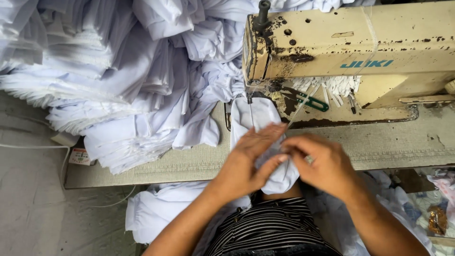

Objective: Sewing elastic straps onto white fabric masks using an industrial sewing machine

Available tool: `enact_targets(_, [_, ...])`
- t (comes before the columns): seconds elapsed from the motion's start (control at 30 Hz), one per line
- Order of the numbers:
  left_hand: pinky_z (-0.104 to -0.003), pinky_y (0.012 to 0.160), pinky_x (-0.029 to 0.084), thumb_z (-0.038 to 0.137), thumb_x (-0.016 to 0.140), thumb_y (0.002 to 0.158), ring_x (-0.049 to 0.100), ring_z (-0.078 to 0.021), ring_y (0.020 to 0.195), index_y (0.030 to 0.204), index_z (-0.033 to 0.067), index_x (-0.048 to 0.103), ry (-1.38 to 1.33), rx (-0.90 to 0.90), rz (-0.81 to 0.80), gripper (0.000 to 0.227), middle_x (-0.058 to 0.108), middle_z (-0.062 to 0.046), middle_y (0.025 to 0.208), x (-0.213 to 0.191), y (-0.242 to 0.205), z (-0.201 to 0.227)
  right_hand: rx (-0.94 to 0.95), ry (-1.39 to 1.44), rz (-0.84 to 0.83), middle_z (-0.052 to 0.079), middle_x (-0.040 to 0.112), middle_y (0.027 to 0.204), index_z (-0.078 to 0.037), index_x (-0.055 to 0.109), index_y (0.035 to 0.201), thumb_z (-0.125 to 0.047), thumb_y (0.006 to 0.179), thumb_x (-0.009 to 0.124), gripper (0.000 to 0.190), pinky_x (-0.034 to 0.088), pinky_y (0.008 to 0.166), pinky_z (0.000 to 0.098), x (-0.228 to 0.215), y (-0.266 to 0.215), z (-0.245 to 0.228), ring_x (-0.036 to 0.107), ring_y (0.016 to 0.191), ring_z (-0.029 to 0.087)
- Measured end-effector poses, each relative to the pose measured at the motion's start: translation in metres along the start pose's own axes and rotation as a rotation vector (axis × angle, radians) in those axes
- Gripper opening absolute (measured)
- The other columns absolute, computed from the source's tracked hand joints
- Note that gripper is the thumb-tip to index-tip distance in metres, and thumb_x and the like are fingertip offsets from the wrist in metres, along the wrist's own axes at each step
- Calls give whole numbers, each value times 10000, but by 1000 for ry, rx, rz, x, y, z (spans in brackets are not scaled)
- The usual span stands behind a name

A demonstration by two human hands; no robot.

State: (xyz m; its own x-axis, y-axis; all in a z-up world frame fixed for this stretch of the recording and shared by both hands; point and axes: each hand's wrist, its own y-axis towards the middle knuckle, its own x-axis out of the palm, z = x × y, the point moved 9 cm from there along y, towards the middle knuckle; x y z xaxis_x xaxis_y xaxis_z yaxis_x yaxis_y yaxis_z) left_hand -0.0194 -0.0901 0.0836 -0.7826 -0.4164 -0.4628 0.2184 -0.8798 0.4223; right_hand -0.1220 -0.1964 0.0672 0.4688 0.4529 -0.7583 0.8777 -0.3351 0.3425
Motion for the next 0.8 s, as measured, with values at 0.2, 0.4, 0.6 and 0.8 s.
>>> enact_targets(0.2, [-409,927,454,84,524,1014,712,-279,952,1538,44,413,33,-39,-228,537,749,-129,1021,5,-13,-10,-107,-28,-126,62,765,943,-63,741,1076,-53,898,694,184,685,523,133,-16,0,-18,744,703,115])
enact_targets(0.4, [-276,686,507,274,560,978,739,-136,702,1319,221,707,141,-551,-256,376,802,-18,1135,-83,-76,-67,148,92,155,91,788,887,13,746,1053,24,898,749,155,637,641,196,-30,-19,63,797,787,166])
enact_targets(0.6, [-239,631,586,82,785,864,641,-97,662,1015,8,777,-290,-676,692,169,785,-81,923,-129,-145,-128,311,965,170,150,764,923,2,695,1112,58,910,681,210,680,692,228,48,-27,112,786,797,192])
enact_targets(0.8, [-209,783,642,98,739,933,734,-132,831,1106,34,720,-1290,-390,1305,186,744,-75,958,-92,-160,-170,533,1512,366,176,742,917,11,632,1086,-58,946,642,156,666,692,296,124,-46,164,777,834,235])
